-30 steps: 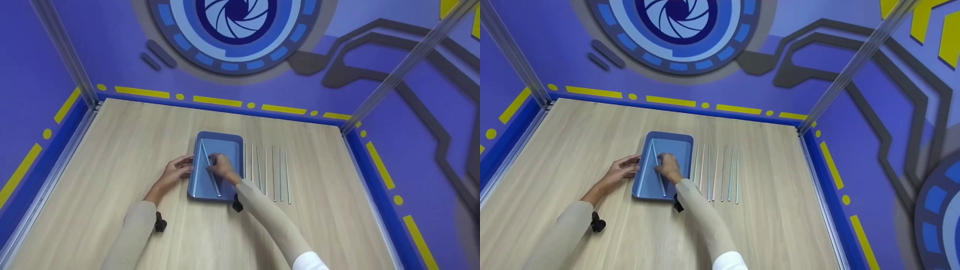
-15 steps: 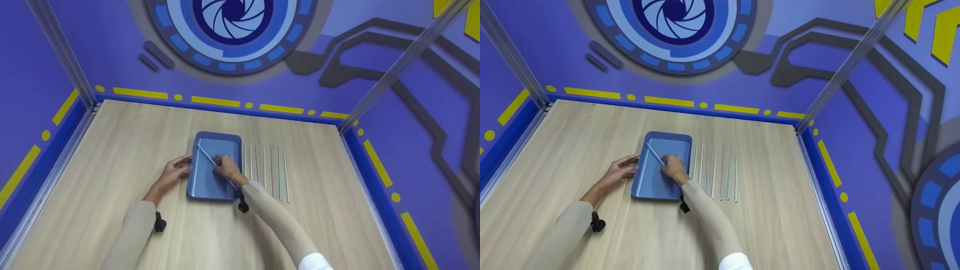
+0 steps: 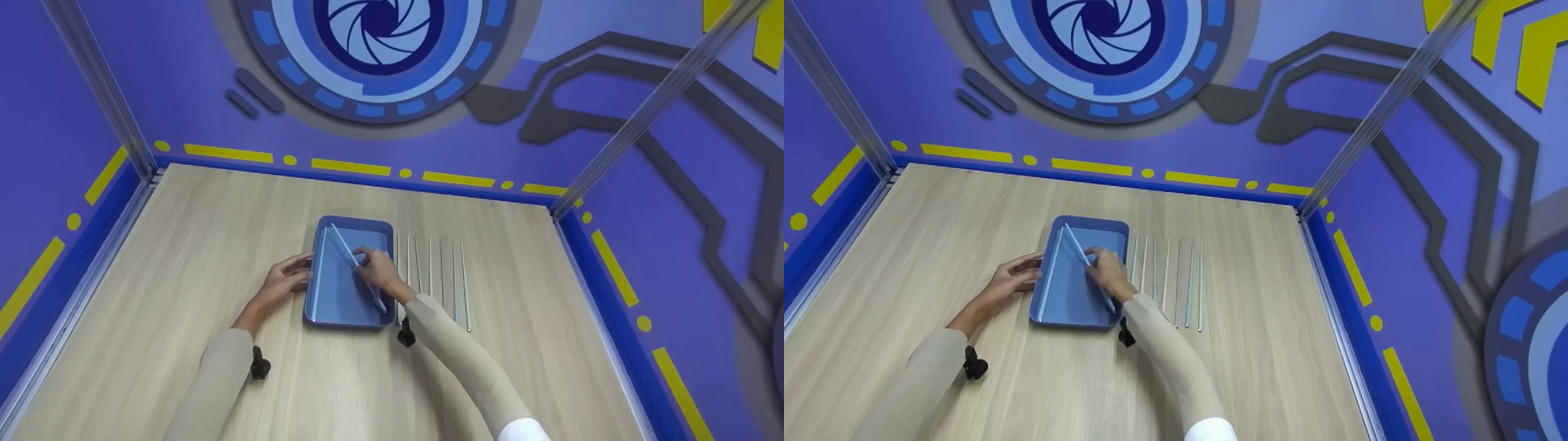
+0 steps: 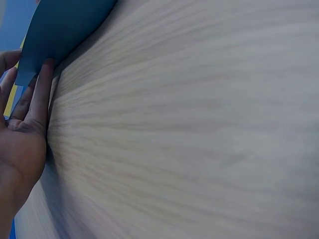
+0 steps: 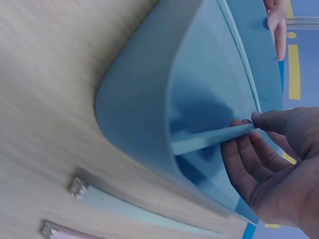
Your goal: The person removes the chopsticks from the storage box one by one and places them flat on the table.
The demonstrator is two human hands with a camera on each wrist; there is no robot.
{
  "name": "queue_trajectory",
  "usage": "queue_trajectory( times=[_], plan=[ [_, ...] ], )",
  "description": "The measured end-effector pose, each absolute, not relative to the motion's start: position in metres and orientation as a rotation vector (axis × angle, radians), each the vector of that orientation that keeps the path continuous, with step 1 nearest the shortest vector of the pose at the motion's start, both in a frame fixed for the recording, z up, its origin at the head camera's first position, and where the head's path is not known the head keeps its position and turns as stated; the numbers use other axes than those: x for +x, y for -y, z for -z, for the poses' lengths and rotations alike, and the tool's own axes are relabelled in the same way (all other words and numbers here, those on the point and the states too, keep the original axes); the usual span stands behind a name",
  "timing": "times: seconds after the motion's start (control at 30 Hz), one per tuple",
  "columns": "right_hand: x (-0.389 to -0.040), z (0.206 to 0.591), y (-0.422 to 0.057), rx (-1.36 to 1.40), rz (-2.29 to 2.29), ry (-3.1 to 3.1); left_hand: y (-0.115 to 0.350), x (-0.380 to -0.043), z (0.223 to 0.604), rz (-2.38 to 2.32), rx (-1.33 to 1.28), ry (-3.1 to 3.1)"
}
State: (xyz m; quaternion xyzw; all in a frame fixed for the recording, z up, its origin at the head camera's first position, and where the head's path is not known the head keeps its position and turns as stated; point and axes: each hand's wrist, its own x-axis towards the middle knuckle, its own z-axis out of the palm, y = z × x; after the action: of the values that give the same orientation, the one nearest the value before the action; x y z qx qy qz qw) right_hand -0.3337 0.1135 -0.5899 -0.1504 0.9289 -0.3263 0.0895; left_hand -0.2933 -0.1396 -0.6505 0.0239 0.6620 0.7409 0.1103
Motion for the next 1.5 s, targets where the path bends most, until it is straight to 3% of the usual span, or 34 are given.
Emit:
queue_trajectory(
  times=[0.8, 1.5],
  plan=[
    [-0.337, 0.571, -0.163, -0.244, 1.480, -2.353, 0.140, -0.293, 0.650, -2.155, 0.078, -1.977],
    [-0.340, 0.578, -0.248, -0.129, 1.693, -2.303, 0.141, -0.294, 0.651, -2.161, 0.048, -1.962]
  ],
)
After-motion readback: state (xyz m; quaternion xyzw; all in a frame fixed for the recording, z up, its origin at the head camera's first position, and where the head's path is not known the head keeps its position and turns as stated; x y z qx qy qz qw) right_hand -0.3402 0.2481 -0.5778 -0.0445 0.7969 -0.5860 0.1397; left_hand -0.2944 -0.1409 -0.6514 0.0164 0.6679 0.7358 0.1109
